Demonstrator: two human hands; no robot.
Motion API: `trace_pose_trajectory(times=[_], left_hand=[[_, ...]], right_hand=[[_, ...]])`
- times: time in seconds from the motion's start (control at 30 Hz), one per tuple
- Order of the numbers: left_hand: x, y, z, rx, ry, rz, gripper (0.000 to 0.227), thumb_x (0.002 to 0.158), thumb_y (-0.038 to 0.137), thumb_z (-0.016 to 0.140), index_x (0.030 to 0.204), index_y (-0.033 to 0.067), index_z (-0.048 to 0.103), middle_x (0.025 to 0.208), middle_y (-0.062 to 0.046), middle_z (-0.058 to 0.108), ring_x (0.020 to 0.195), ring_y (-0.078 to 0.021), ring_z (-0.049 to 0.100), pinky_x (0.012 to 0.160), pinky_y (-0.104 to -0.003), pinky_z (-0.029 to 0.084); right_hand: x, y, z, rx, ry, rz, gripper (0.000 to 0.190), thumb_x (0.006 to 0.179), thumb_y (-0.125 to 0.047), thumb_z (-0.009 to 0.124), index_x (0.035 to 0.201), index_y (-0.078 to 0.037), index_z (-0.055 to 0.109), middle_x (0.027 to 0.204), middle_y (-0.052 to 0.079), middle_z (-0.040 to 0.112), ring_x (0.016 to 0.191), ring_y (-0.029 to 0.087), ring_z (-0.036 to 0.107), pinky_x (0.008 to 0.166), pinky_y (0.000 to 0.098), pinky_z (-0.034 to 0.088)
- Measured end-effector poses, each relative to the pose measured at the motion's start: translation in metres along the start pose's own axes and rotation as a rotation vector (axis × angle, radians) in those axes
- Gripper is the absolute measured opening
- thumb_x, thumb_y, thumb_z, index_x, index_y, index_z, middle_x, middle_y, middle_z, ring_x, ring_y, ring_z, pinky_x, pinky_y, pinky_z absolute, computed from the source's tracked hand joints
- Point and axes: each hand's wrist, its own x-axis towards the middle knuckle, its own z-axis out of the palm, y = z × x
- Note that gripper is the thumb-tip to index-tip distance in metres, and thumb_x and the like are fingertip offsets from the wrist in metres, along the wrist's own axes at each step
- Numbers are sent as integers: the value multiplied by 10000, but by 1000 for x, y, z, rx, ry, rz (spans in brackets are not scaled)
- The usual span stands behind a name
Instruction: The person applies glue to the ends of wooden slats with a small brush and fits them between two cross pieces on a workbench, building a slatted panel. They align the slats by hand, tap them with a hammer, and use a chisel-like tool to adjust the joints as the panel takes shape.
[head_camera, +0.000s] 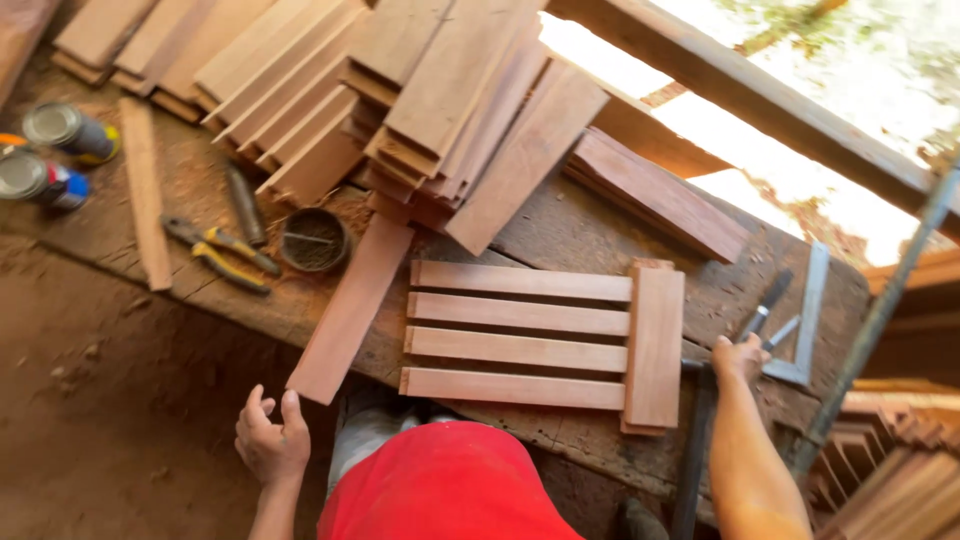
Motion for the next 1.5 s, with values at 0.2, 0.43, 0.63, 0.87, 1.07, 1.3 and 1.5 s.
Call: trace_pose_trajectory(times=[0.2, 0.43, 0.63, 0.87, 1.07, 1.3, 1.5], left_hand=[[-39, -33, -24, -15, 3, -247, 522, 1025, 304, 633, 1371, -85, 600, 1064, -195, 694, 990, -376, 634, 939, -475, 473], [-25, -25, -8, -103, 86, -179, 460, 982, 226, 663, 1305, -100, 635, 942, -173, 711, 842, -368, 654, 795, -447, 526], [8, 44, -32, -240, 69, 180, 183, 872, 115, 685, 1037, 48, 723, 879, -130, 700, 695, -327, 617, 663, -416, 503], [-23, 79, -6, -336, -1059, 329, 350, 873, 411, 638, 1029, 115, 737, 1050, -71, 748, 919, -317, 682, 789, -387, 541], [-48, 89, 9, -385, -1106, 586, 540, 870, 384, 638, 1296, 53, 650, 1290, -128, 644, 1166, -363, 592, 961, -456, 497], [-104, 117, 37, -244, -590, 753, 827, 749, 454, 729, 1366, -60, 536, 1467, -253, 520, 1434, -403, 413, 1177, -474, 300], [-93, 144, 18, 29, -941, 604, 916, 861, 593, 627, 1546, 28, 404, 1627, -138, 388, 1557, -316, 241, 1257, -497, 216]], right_hand=[[-2, -30, -22, 73, -41, 179, 629, 973, -137, 682, 1471, 11, 326, 1297, 348, 410, 1073, 532, 556, 887, 604, 492], [3, -45, -81, 675, -65, 321, 74, 886, -185, 618, 814, -174, 632, 642, -15, 472, 466, 136, 399, 390, 339, 281], [-199, -129, -146, 1276, -225, -156, 284, 973, -70, 573, 1244, -104, 499, 1039, -29, 591, 736, 58, 587, 675, 158, 529], [-389, -221, -167, 298, -897, -327, 658, 894, -21, 689, 1517, -124, 503, 1014, 191, 631, 689, 267, 556, 538, 375, 492], [-425, -243, -151, -61, -912, -732, 572, 835, -210, 739, 1394, -217, 617, 833, 68, 743, 608, 200, 607, 566, 318, 504], [-390, -278, -143, -440, -780, -1136, 532, 891, -378, 663, 1407, -266, 597, 1107, 54, 776, 817, 261, 747, 717, 366, 574], [-344, -299, -114, -584, -846, -1313, 585, 885, -522, 644, 1437, -341, 577, 1222, 52, 746, 1119, 354, 716, 965, 513, 582]])
